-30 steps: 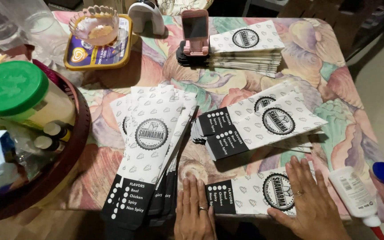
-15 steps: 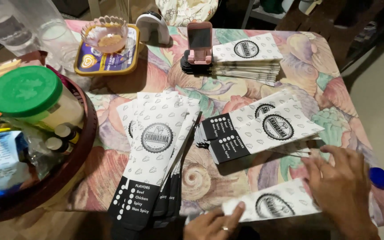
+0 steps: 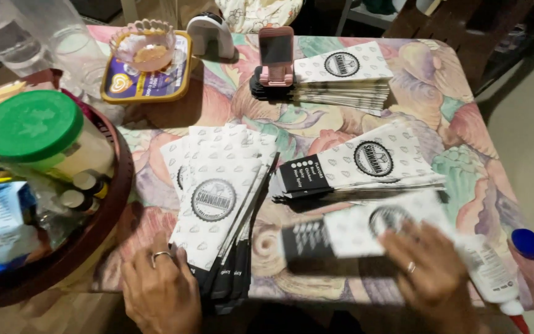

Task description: Applying glue to paper shawarma sleeves, folding them, and stacking them on a table.

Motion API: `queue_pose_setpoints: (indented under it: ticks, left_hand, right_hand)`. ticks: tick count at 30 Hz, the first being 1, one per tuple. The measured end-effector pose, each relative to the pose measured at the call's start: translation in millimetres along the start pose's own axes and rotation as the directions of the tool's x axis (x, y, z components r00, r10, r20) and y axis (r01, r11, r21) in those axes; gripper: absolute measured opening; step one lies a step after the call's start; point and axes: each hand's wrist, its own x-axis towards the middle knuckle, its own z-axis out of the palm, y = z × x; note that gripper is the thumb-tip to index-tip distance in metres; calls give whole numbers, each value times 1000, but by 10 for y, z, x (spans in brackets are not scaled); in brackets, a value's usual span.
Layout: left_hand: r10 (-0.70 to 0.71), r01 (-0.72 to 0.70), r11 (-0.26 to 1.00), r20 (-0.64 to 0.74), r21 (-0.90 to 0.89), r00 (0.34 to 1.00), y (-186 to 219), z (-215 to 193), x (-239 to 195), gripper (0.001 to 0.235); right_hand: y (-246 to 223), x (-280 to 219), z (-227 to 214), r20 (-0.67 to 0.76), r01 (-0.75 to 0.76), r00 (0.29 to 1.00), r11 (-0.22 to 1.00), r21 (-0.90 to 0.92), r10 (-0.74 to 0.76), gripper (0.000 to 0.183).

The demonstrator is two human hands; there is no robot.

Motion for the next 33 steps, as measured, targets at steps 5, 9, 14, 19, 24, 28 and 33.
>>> queue_pose_setpoints:
  ticks: [5,9,14,19,24,28,33]
  left_hand:
    - [210,-252,923,-167,-292,963,468,-17,-127,18]
    - [649,-576,373,-240,-727,722,832,435,-733,42]
    - [738,-602,231,-265,-764,620,1063,306,-729,21]
    - [722,-626,272,-276,-731,635,1096,330,-766,14]
    - [776,-547,317,-119,-775,619,1082,334,-645,24]
    - [802,-431,560,331,-708,498,1028,548,-661,53]
    - [791,-339,500,259,-797,555,1065,387,-439,45]
  right_hand:
    - [-96,-334,-131,87,-43,996,972,229,24,44]
    - [521,-880,-302,22,-349,927,879,-324,376,38]
    - [700,-424,-663,382,-821,104,296,-488,918,90]
    - [776,-1032,-576,203,-916,234,145,375,951,38]
    - [611,-1172,-837,124,-866,337,256,430,933,40]
    - [281,-1319,-572,-47,-837,224,217,502,973,48]
    - [29,-1082,-387,-72,-843,374,372,388,925,67]
